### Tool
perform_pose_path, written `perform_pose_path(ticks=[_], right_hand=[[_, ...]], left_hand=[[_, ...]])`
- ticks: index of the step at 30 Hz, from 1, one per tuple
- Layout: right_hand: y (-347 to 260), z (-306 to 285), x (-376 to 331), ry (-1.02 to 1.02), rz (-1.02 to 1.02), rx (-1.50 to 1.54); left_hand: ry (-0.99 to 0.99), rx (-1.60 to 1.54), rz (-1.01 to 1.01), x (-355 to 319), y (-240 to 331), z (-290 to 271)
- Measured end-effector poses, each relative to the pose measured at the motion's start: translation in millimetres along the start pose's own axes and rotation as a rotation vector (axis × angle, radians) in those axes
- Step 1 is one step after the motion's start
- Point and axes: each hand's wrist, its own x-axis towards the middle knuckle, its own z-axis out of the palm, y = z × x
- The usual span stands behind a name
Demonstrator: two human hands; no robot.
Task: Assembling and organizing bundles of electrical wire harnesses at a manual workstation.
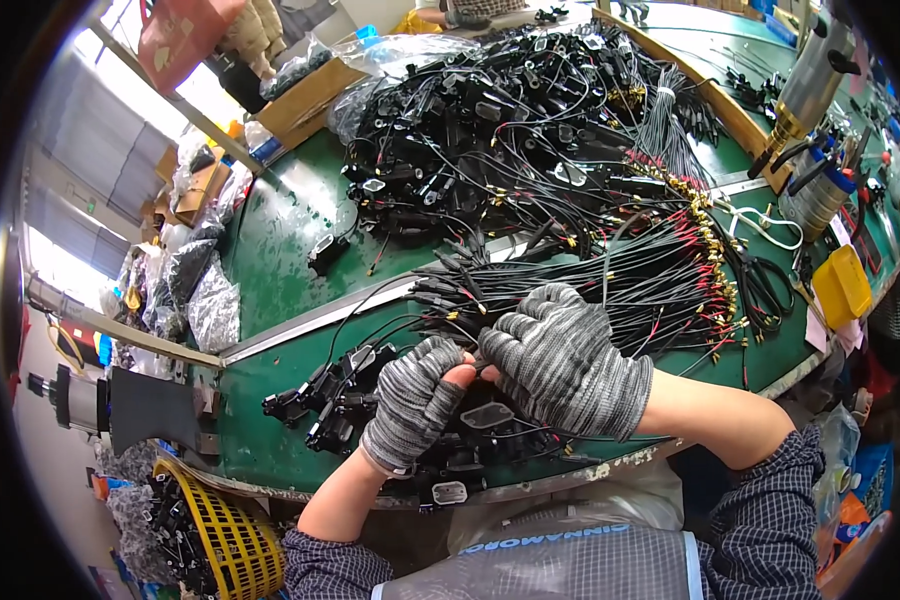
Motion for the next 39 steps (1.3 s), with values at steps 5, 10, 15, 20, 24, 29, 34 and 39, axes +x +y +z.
perform_pose_path(ticks=[5, 10, 15, 20, 24, 29, 34, 39], right_hand=[[2.5, 4.1, 1.1, 0.014, -0.037, -0.036], [14.9, -17.7, -6.6, -0.170, 0.286, 0.267], [20.4, -27.4, -16.7, -0.390, 0.074, 0.243], [55.5, 6.4, 14.8, -0.174, 0.083, 0.175], [90.0, 64.9, 45.1, -0.096, 0.160, 0.038], [89.9, 96.2, 57.1, -0.252, 0.111, -0.152], [107.2, 68.4, 62.5, -0.093, 0.590, 0.669], [107.0, -8.9, 80.2, 0.224, 0.728, 1.188]], left_hand=[[-0.079, -0.027, -0.060, 1.2, 3.9, -5.7], [0.048, 0.337, -0.033, 8.3, -33.8, -53.1], [0.153, 0.620, -0.241, -28.0, -138.5, -164.2], [-0.319, 0.878, -0.390, -51.4, -181.0, -192.7], [-0.538, 0.641, -0.790, -21.0, -212.9, -196.1], [-0.122, 0.437, -1.093, 64.0, -253.8, -180.4], [0.074, 0.036, -1.066, 84.5, -293.7, -152.9], [0.021, 0.587, -0.764, 86.5, -278.1, -118.9]])
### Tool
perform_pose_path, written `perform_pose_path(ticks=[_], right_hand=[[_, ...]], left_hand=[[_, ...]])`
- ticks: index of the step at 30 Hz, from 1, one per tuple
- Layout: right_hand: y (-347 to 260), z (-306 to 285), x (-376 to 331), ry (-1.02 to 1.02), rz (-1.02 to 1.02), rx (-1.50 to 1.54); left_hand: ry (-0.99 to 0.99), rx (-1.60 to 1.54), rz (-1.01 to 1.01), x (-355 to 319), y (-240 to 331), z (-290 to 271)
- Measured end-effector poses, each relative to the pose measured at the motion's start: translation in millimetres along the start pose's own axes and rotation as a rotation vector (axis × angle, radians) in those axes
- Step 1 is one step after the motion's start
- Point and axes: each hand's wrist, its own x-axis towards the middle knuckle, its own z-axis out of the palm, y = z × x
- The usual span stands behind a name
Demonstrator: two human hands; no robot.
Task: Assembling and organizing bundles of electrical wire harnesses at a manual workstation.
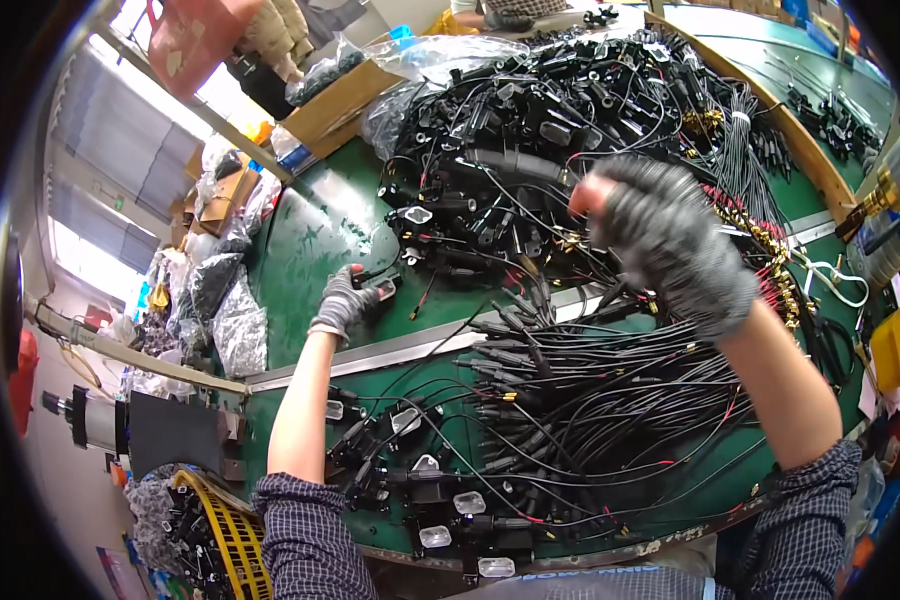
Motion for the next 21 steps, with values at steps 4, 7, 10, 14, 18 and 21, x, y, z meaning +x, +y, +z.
perform_pose_path(ticks=[4, 7, 10, 14, 18, 21], right_hand=[[-65.7, -36.8, -40.6, -0.054, -0.504, -0.118], [-87.0, -41.7, -87.5, 0.250, -0.606, -0.598], [-82.4, -34.5, -115.0, 0.261, -0.800, -1.355], [-48.7, -51.3, -132.5, 0.124, -0.749, -1.551], [-17.6, -35.7, -129.9, 0.056, -0.489, -1.293], [28.3, -28.0, -119.0, -0.009, -0.454, -1.240]], left_hand=[[0.120, 0.097, 0.130, -35.1, 28.6, -7.2], [0.097, 0.093, 0.026, -47.0, 33.1, -19.9], [0.154, 0.082, -0.020, -30.4, 20.1, -16.0], [0.240, 0.162, -0.053, -17.8, 16.5, -18.2], [0.270, 0.246, 0.078, -0.5, 33.2, -15.3], [0.386, 0.162, 0.391, 29.5, 61.6, 13.2]])
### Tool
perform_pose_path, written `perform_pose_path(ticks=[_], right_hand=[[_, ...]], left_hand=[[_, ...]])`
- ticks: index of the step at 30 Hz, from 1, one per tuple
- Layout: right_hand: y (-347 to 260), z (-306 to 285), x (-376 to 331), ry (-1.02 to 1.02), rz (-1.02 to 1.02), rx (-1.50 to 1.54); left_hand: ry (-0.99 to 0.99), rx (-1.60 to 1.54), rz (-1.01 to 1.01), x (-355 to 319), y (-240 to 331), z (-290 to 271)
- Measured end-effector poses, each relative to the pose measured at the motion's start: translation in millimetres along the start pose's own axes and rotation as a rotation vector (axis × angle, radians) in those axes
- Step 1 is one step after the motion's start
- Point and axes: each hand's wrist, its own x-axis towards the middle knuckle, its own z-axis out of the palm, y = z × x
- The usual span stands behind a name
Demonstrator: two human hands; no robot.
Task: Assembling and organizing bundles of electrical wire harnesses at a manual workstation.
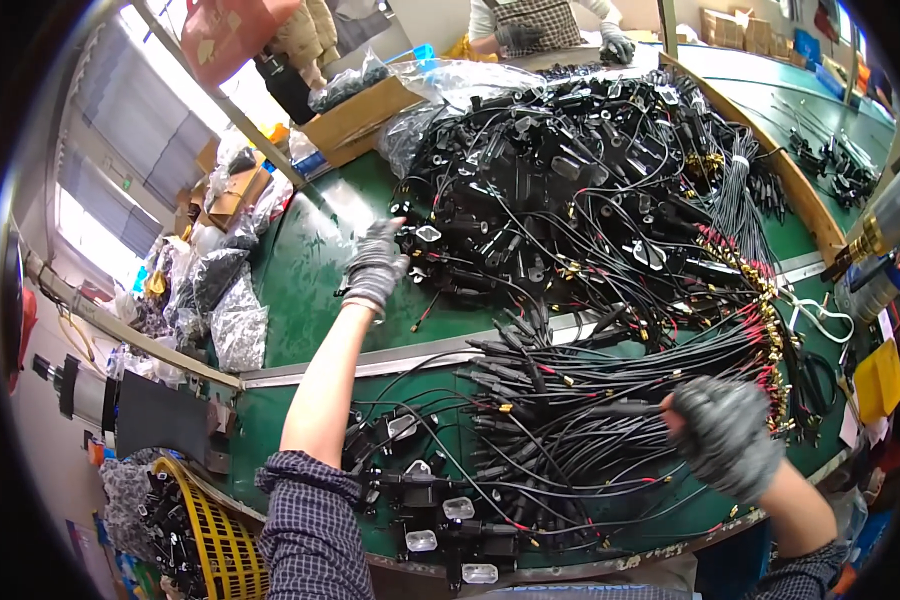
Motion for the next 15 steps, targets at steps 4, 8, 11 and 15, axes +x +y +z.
perform_pose_path(ticks=[4, 8, 11, 15], right_hand=[[8.4, 34.5, -5.1, -0.167, 0.030, 0.047], [18.6, 43.8, -4.8, -0.206, 0.021, 0.029], [23.0, 43.4, -8.4, -0.195, -0.007, 0.106], [26.5, 42.0, -8.5, -0.192, 0.005, 0.137]], left_hand=[[-0.047, -0.110, 0.170, 20.3, 5.9, 18.4], [0.160, -0.048, 0.294, -5.8, -14.3, 33.3], [0.246, 0.045, 0.383, -25.9, -21.9, 20.1], [0.105, -0.069, 0.356, -52.0, -24.1, 5.0]])
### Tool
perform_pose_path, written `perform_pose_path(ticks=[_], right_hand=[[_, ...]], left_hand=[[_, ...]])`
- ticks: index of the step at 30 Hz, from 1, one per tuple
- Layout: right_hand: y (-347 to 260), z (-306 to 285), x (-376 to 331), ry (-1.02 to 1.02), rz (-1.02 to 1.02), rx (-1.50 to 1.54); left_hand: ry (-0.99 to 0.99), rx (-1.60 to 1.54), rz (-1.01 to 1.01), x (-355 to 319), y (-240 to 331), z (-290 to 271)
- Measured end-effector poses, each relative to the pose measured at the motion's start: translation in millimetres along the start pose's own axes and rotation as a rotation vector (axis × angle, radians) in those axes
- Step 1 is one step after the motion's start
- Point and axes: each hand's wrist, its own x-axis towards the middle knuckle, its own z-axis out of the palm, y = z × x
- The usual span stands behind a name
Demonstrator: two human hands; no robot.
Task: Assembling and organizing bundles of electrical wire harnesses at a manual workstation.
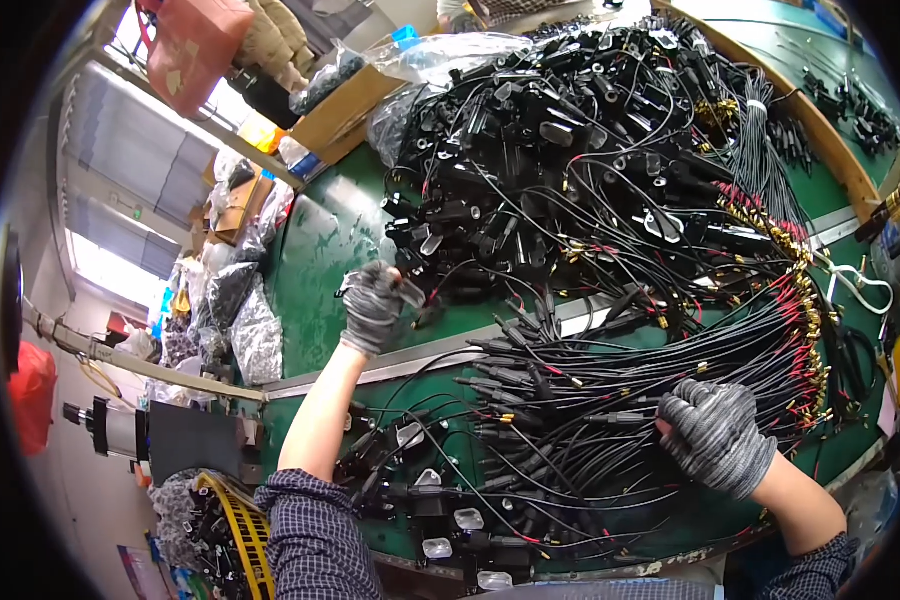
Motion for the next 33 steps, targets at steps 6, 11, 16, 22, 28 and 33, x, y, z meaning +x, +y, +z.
perform_pose_path(ticks=[6, 11, 16, 22, 28, 33], right_hand=[[-25.5, 9.7, 16.4, 0.012, -0.016, -0.224], [-25.0, 18.2, 18.3, -0.124, -0.041, -0.349], [-26.3, 12.1, 10.7, -0.069, -0.093, -0.438], [-32.7, -6.1, 2.1, 0.077, 0.091, -0.036], [-41.9, -30.0, -13.3, 0.176, 0.005, 0.098], [-80.7, -42.3, -7.0, 0.204, -0.130, 0.113]], left_hand=[[-0.008, -0.163, 0.201, -8.9, 13.3, -36.4], [-0.409, -0.407, -0.223, 23.0, 15.3, -25.2], [-0.411, -0.328, -0.027, 18.1, 33.4, -25.2], [-0.160, -0.168, -0.314, -14.9, 41.7, -48.1], [0.025, -0.797, -0.547, -27.7, 118.3, -128.3], [-0.224, -0.824, -0.234, -53.7, 233.5, -172.9]])
